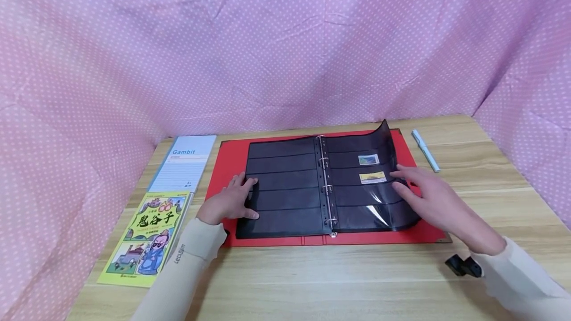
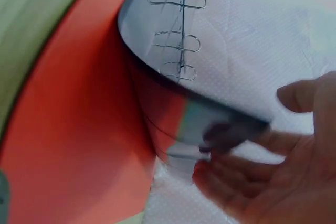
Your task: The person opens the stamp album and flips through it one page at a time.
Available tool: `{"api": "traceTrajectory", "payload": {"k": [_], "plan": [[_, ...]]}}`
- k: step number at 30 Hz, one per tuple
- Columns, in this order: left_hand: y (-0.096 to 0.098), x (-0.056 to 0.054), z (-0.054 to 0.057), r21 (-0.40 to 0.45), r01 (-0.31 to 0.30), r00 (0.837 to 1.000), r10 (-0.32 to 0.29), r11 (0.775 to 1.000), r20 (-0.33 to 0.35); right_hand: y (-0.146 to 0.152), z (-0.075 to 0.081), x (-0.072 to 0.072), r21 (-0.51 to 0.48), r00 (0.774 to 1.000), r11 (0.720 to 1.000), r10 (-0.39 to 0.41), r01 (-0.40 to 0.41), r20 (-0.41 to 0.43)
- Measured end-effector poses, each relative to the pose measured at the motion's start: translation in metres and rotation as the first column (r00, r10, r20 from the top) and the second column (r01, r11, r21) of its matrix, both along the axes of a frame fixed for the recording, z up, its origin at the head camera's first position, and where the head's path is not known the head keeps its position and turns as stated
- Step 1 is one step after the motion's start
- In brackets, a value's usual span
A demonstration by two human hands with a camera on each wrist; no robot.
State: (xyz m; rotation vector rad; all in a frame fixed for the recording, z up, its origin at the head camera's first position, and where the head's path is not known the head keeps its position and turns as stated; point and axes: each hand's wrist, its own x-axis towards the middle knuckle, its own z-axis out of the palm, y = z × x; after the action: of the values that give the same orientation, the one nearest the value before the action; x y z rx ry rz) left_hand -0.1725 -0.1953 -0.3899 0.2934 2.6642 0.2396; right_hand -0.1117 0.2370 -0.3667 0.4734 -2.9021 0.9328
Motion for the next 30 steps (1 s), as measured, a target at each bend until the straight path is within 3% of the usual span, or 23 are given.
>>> {"api": "traceTrajectory", "payload": {"k": [6, 10, 13, 16, 21, 22, 25, 30], "plan": [[0.000, 0.000, 0.001, 0.003, -0.007, 1.000, 0.007, 1.000, 0.002, -0.003, 0.005, -0.003, -0.068, 0.981, 0.979, 0.194, -0.194, -0.011], [0.000, 0.000, 0.000, 0.008, -0.008, 1.000, 0.008, 1.000, 0.004, -0.004, 0.010, -0.005, -0.137, 0.963, 0.954, 0.260, -0.267, -0.063], [0.000, 0.000, 0.000, 0.013, -0.009, 1.000, 0.009, 1.000, 0.005, -0.004, 0.014, -0.007, -0.205, 0.944, 0.925, 0.296, -0.321, -0.146], [0.000, 0.000, 0.000, 0.018, -0.011, 1.000, 0.011, 1.000, 0.005, -0.006, 0.018, -0.009, -0.300, 0.909, 0.870, 0.316, -0.392, -0.273], [-0.001, 0.000, 0.001, 0.017, -0.012, 1.000, 0.012, 1.000, 0.005, -0.010, 0.026, -0.014, -0.449, 0.836, 0.734, 0.296, -0.509, -0.463], [-0.001, 0.000, 0.001, 0.017, -0.014, 1.000, 0.014, 1.000, 0.005, -0.011, 0.027, -0.015, -0.461, 0.825, 0.718, 0.287, -0.521, -0.487], [-0.001, 0.000, 0.001, 0.014, -0.016, 1.000, 0.016, 1.000, 0.006, -0.018, 0.031, -0.017, -0.495, 0.798, 0.660, 0.285, -0.565, -0.530], [0.000, -0.001, -0.001, 0.008, -0.019, 1.000, 0.019, 1.000, 0.007, -0.032, 0.034, -0.019, -0.523, 0.771, 0.589, 0.312, -0.616, -0.556]]}}
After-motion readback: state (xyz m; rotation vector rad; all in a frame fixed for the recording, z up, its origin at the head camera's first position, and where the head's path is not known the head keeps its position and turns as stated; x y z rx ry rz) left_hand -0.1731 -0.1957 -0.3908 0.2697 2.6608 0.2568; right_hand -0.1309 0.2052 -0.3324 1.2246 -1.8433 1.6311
